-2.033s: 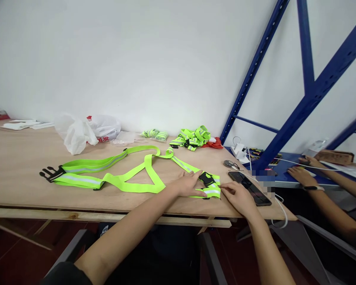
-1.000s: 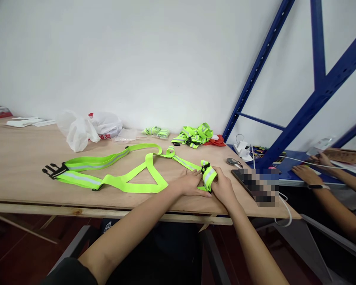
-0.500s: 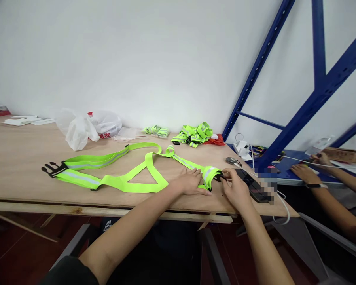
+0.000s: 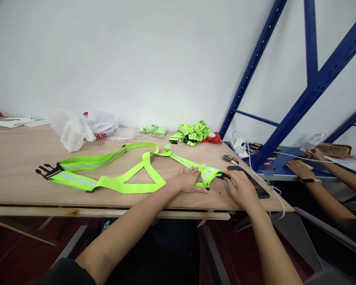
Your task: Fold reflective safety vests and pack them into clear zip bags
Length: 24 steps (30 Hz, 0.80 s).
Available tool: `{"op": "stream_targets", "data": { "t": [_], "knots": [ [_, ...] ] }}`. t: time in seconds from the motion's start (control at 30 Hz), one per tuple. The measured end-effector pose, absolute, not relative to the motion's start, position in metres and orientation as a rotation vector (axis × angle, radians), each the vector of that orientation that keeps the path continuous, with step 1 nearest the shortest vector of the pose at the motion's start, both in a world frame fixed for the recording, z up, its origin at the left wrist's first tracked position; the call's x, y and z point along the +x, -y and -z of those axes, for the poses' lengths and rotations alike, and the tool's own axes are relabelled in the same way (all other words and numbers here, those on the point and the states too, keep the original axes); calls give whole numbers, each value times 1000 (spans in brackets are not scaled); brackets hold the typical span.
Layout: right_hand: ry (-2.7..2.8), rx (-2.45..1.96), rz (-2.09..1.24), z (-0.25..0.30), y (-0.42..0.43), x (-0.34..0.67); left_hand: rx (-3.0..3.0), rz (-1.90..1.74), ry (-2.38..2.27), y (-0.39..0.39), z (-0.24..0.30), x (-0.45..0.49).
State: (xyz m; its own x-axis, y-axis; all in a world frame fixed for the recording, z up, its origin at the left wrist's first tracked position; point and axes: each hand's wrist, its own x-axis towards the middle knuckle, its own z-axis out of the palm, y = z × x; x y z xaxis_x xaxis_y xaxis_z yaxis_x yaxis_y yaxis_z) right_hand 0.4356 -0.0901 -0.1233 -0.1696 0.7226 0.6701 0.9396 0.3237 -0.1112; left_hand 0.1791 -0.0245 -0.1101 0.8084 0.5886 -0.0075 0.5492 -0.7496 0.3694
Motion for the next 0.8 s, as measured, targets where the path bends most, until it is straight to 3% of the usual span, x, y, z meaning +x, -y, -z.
{"op": "stream_targets", "data": {
  "t": [0.8],
  "knots": [
    [2031,-1512,408,94,112,448,2658,-124,-862,21,112,180]
  ]
}}
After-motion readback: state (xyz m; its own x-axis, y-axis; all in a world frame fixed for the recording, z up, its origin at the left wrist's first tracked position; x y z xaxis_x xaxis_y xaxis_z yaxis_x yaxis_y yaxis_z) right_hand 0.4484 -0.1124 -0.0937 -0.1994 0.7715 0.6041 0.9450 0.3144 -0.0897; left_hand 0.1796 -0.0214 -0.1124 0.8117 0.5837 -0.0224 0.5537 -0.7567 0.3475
